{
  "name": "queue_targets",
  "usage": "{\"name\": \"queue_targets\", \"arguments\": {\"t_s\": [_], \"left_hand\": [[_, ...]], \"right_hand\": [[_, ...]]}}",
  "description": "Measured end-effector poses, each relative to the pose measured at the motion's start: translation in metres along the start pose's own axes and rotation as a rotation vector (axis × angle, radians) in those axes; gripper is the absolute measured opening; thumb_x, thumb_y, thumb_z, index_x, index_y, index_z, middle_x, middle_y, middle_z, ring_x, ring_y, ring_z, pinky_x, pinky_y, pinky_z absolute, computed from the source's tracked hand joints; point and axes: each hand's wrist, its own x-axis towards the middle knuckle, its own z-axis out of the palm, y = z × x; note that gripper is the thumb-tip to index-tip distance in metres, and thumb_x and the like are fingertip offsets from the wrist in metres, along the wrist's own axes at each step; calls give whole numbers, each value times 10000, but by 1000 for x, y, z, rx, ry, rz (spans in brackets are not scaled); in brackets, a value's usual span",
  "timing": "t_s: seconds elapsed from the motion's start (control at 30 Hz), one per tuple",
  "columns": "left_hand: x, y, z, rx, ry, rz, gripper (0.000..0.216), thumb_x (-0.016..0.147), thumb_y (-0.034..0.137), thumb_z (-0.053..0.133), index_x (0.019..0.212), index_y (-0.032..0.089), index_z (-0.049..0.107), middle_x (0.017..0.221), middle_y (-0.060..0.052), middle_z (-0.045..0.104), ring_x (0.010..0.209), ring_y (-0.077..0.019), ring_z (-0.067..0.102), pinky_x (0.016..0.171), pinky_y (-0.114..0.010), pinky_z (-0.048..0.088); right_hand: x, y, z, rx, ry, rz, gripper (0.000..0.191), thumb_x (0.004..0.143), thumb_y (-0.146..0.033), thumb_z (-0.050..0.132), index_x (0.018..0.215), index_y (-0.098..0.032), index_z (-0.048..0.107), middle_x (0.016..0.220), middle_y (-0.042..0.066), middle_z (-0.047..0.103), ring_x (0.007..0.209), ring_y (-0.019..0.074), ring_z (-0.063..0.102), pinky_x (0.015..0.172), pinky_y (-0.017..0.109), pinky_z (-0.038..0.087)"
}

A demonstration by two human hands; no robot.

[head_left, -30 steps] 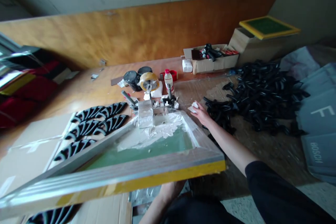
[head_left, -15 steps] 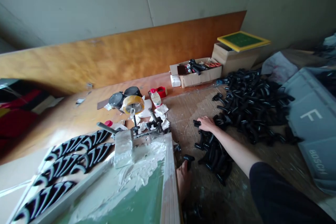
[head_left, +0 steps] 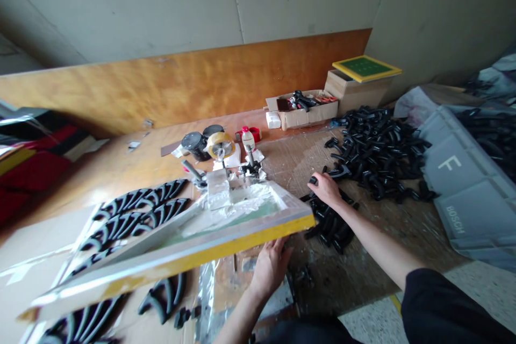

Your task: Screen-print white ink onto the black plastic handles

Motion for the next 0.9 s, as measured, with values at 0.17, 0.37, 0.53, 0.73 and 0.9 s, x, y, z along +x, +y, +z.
{"name": "queue_targets", "arguments": {"t_s": [0.17,0.37,0.53,0.73,0.9], "left_hand": [[-53,-19,-48,-153,112,-166,285,910,259,503,1158,220,638,1190,-84,687,1123,-206,635,987,-380,506],[-110,-58,-86,-368,193,-490,337,908,419,506,1118,206,661,1115,-75,716,953,-200,702,843,-337,558],[-126,-81,-109,-433,330,-547,365,876,458,540,1056,176,687,1083,-87,724,895,-189,703,836,-322,555],[-115,-87,-148,-409,437,-492,378,866,479,553,1034,172,698,1036,-85,729,917,-193,688,823,-304,542],[-85,-68,-186,-484,573,-368,423,856,508,569,1099,173,656,939,-63,722,848,-165,673,753,-273,531]], "right_hand": [[-49,-37,-2,856,-66,122,499,648,-342,749,1116,-223,622,788,-3,683,716,202,659,729,372,550],[-125,-114,50,963,-412,150,378,655,-410,784,899,-175,615,812,30,702,702,200,690,690,354,560],[-154,-156,103,372,-338,-214,189,865,-393,597,863,-204,606,849,42,699,789,197,660,735,321,487],[-156,-165,107,-160,-293,-472,182,901,-385,588,910,-204,606,897,94,699,881,230,650,776,303,429],[-146,-173,105,-269,-430,-468,187,906,-355,582,965,-183,622,903,134,710,894,258,656,751,313,433]]}}
